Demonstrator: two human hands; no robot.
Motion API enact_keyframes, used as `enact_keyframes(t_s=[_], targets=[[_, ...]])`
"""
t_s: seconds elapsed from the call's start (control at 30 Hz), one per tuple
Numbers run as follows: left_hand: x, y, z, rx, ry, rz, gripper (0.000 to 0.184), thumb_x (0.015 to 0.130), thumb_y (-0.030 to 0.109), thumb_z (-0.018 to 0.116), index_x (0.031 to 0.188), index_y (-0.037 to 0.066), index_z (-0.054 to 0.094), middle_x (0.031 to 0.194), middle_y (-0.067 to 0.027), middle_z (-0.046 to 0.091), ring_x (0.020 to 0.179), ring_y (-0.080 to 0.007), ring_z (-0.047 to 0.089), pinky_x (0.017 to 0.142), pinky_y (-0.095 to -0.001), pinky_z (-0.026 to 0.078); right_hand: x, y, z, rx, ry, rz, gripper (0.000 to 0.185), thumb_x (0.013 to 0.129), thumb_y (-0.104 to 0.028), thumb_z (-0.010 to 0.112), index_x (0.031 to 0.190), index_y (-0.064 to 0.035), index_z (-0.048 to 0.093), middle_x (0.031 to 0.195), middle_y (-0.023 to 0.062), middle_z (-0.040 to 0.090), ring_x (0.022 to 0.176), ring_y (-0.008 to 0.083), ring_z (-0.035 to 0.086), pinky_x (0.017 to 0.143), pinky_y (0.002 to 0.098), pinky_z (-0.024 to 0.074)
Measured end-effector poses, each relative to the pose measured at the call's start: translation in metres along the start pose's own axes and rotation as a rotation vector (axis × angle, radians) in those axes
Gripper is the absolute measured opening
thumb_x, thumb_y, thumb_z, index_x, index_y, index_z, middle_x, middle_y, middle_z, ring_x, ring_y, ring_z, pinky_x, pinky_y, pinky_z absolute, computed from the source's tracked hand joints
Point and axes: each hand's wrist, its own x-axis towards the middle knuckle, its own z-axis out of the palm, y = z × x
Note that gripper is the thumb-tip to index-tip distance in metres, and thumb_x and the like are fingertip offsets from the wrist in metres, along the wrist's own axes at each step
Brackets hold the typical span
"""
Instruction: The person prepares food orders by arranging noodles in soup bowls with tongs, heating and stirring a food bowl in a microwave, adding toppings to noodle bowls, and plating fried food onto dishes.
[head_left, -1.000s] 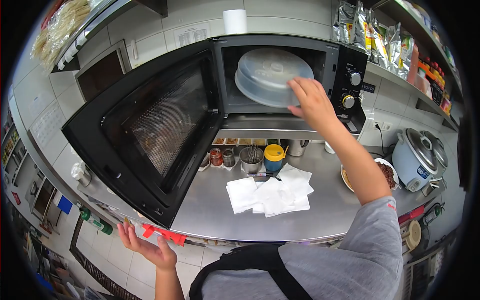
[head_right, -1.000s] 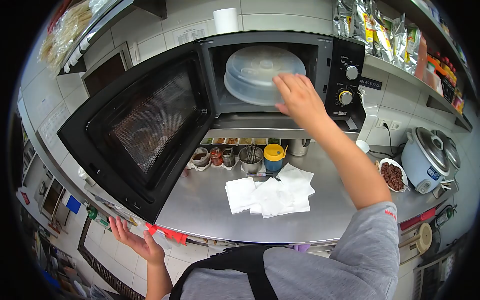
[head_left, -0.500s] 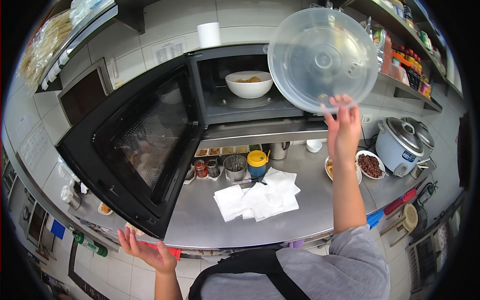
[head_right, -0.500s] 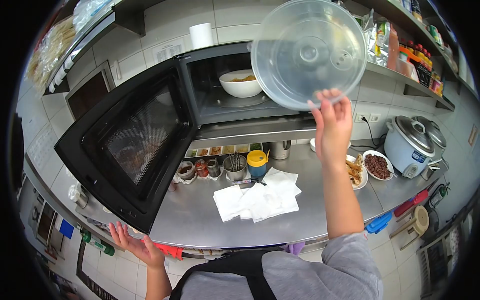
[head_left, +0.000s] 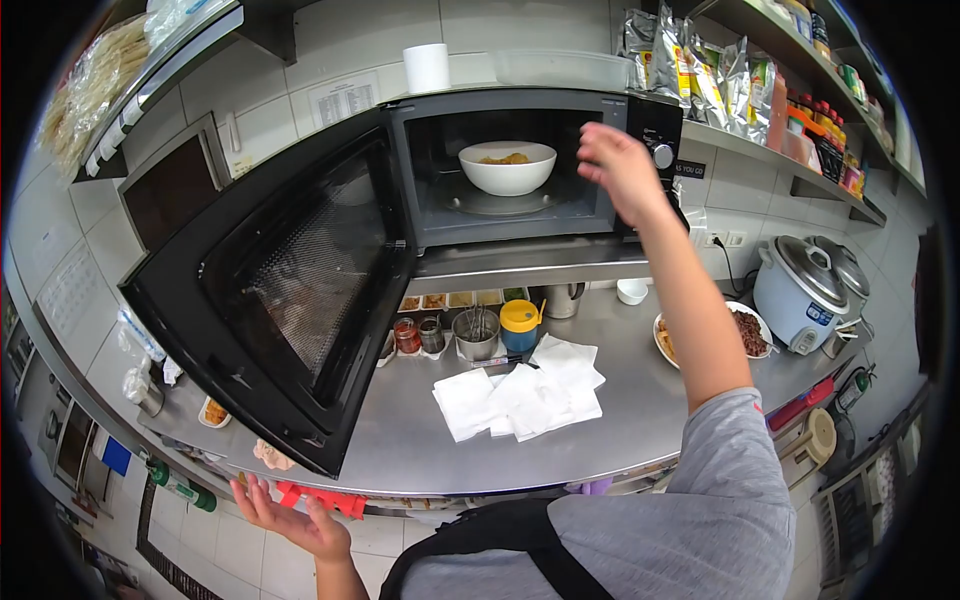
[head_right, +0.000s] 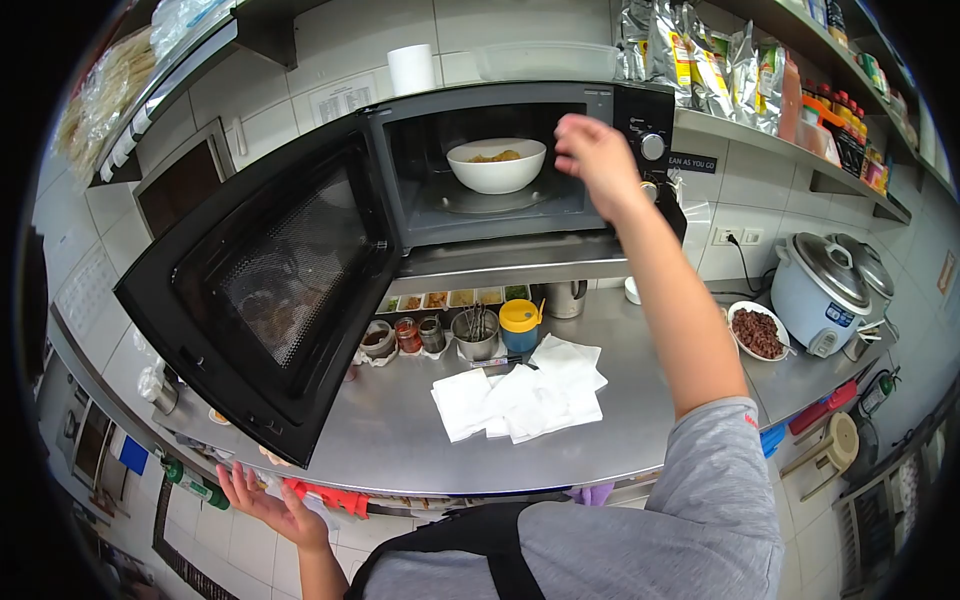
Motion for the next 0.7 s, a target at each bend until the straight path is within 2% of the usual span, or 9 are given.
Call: enact_keyframes(t_s=[0.03, 0.1, 0.17, 0.23, 0.27, 0.37, 0.5, 0.6, 0.7], targets=[[-0.001, 0.000, -0.002, 0.010, -0.001, -0.010, 0.059, 0.088, 0.015, 0.048, 0.140, 0.001, 0.026, 0.150, -0.0225, 0.013, 0.137, -0.0363, 0.025, 0.110, -0.0483, 0.024, -0.003, 0.016, 0.008, -0.239, -0.064, -0.019, 0.030, 0.088, -0.017, 0.065, 0.113, -0.0019, 0.061, 0.103, 0.0061, 0.062, 0.088, 0.0166, 0.061, 0.076, 0.0311, 0.0526], [-0.003, -0.001, -0.008, 0.030, -0.006, -0.021, 0.058, 0.088, 0.016, 0.048, 0.140, 0.001, 0.026, 0.150, -0.0223, 0.013, 0.136, -0.0363, 0.027, 0.110, -0.0480, 0.025, -0.002, 0.050, 0.020, -0.868, -0.090, -0.317, 0.029, 0.085, -0.017, 0.067, 0.111, -0.0033, 0.063, 0.104, 0.0095, 0.061, 0.076, 0.0215, 0.063, 0.077, 0.0312, 0.0518], [-0.004, -0.002, -0.012, 0.050, -0.004, -0.035, 0.058, 0.089, 0.017, 0.048, 0.140, 0.001, 0.026, 0.150, -0.0226, 0.013, 0.133, -0.0355, 0.031, 0.108, -0.0477, 0.027, 0.003, 0.068, 0.036, -0.899, -0.067, -0.331, 0.035, 0.081, -0.016, 0.070, 0.113, -0.0059, 0.062, 0.108, 0.0104, 0.061, 0.084, 0.0255, 0.063, 0.079, 0.0338, 0.0518], [-0.004, -0.003, -0.015, 0.067, -0.007, -0.030, 0.058, 0.089, 0.018, 0.048, 0.140, 0.001, 0.025, 0.150, -0.0226, 0.013, 0.131, -0.0347, 0.033, 0.106, -0.0472, 0.028, 0.007, 0.076, 0.046, -1.120, 0.083, -0.676, 0.036, 0.079, -0.017, 0.071, 0.114, -0.0101, 0.063, 0.105, 0.0081, 0.061, 0.090, 0.0274, 0.062, 0.081, 0.0368, 0.0517], [-0.004, -0.003, -0.017, 0.078, -0.007, -0.028, 0.059, 0.089, 0.019, 0.049, 0.140, 0.001, 0.025, 0.150, -0.0226, 0.013, 0.129, -0.0339, 0.035, 0.105, -0.0468, 0.030, 0.012, 0.080, 0.048, -1.169, 0.022, -0.609, 0.040, 0.076, -0.017, 0.072, 0.115, -0.0139, 0.062, 0.105, 0.0055, 0.060, 0.097, 0.0277, 0.060, 0.082, 0.0382, 0.0512], [-0.005, -0.002, -0.020, 0.112, -0.018, -0.027, 0.059, 0.090, 0.020, 0.049, 0.141, 0.002, 0.025, 0.150, -0.0224, 0.013, 0.127, -0.0328, 0.039, 0.102, -0.0450, 0.033, 0.026, 0.087, 0.049, -1.242, -0.066, -0.503, 0.044, 0.074, -0.017, 0.074, 0.115, -0.0150, 0.060, 0.108, 0.0044, 0.059, 0.100, 0.0271, 0.060, 0.082, 0.0379, 0.0514], [-0.007, -0.003, -0.028, 0.148, -0.020, -0.040, 0.059, 0.090, 0.020, 0.049, 0.141, 0.003, 0.026, 0.151, -0.0221, 0.013, 0.125, -0.0325, 0.042, 0.100, -0.0433, 0.034, 0.024, 0.078, 0.051, -1.264, -0.093, -0.511, 0.041, 0.073, -0.017, 0.074, 0.112, -0.0140, 0.061, 0.108, 0.0037, 0.060, 0.102, 0.0269, 0.059, 0.082, 0.0381, 0.0517], [-0.011, -0.003, -0.032, 0.152, -0.010, -0.073, 0.059, 0.090, 0.019, 0.049, 0.141, 0.003, 0.026, 0.151, -0.0219, 0.013, 0.123, -0.0327, 0.043, 0.099, -0.0430, 0.034, 0.021, 0.072, 0.050, -1.214, -0.011, -0.655, 0.031, 0.075, -0.014, 0.071, 0.105, -0.0121, 0.064, 0.103, 0.0028, 0.061, 0.099, 0.0265, 0.060, 0.080, 0.0384, 0.0526], [-0.010, -0.002, -0.033, 0.154, -0.008, -0.087, 0.059, 0.089, 0.019, 0.049, 0.141, 0.003, 0.026, 0.151, -0.0220, 0.013, 0.123, -0.0326, 0.043, 0.099, -0.0429, 0.034, 0.026, 0.075, 0.049, -1.313, -0.089, -0.587, 0.032, 0.074, -0.014, 0.072, 0.105, -0.0121, 0.064, 0.104, 0.0023, 0.061, 0.099, 0.0261, 0.060, 0.080, 0.0384, 0.0530]])
